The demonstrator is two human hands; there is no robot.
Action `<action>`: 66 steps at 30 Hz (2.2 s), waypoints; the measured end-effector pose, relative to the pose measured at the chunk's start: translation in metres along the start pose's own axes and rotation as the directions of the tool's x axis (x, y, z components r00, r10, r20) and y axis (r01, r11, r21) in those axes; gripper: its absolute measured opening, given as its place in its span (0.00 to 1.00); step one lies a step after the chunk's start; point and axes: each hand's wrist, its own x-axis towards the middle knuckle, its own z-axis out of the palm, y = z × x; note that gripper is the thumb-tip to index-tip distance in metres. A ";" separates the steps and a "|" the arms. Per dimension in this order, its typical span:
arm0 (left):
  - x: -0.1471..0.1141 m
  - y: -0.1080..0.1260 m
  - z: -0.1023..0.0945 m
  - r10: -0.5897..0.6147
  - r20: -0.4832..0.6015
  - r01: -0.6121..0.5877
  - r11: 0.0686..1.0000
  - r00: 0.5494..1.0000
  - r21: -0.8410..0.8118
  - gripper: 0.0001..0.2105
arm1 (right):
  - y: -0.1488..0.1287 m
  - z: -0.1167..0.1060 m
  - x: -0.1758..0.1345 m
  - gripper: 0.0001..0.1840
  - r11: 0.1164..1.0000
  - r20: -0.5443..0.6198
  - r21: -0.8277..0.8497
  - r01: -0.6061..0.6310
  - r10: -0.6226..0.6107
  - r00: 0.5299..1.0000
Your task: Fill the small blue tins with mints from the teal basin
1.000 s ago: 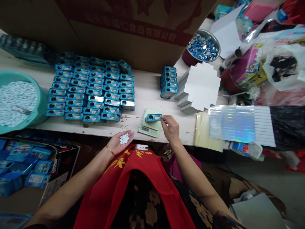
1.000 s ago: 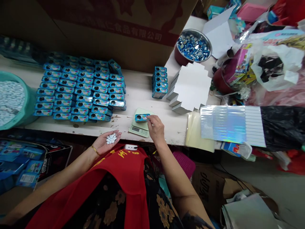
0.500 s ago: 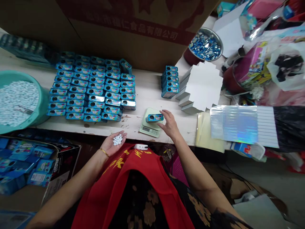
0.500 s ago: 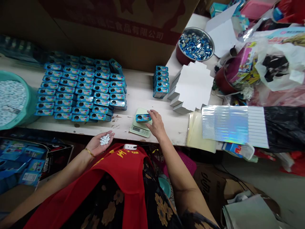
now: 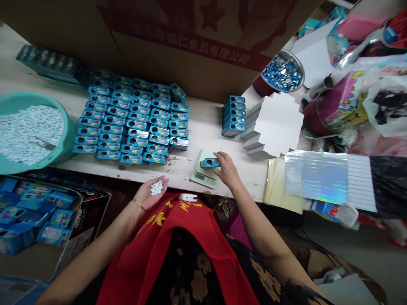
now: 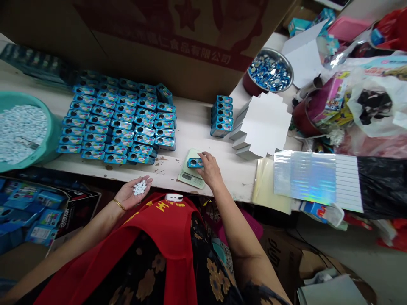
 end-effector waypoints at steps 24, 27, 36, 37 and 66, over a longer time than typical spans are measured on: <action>-0.008 0.008 0.003 0.042 -0.140 -0.044 0.999 0.989 -0.017 0.15 | 0.080 -0.039 0.116 0.12 0.881 -0.302 -0.388 -0.272 0.158 0.940; -0.008 0.005 0.010 0.050 -0.122 -0.053 0.998 0.991 -0.019 0.13 | 0.073 -0.043 0.113 0.10 0.873 -0.237 -0.472 -0.123 0.009 0.971; -0.005 -0.006 0.034 -0.027 0.030 0.027 0.999 0.999 0.020 0.09 | -0.027 -0.032 0.016 0.10 0.864 0.134 -0.417 0.281 -0.247 0.960; -0.006 -0.007 0.040 -0.043 0.057 0.041 0.998 0.997 0.037 0.09 | -0.034 -0.029 0.011 0.10 0.871 0.145 -0.400 0.286 -0.248 0.958; -0.005 -0.043 0.048 -0.242 0.112 0.220 0.959 0.964 0.181 0.07 | -0.116 0.034 -0.036 0.09 0.931 0.274 0.101 0.350 -0.365 0.890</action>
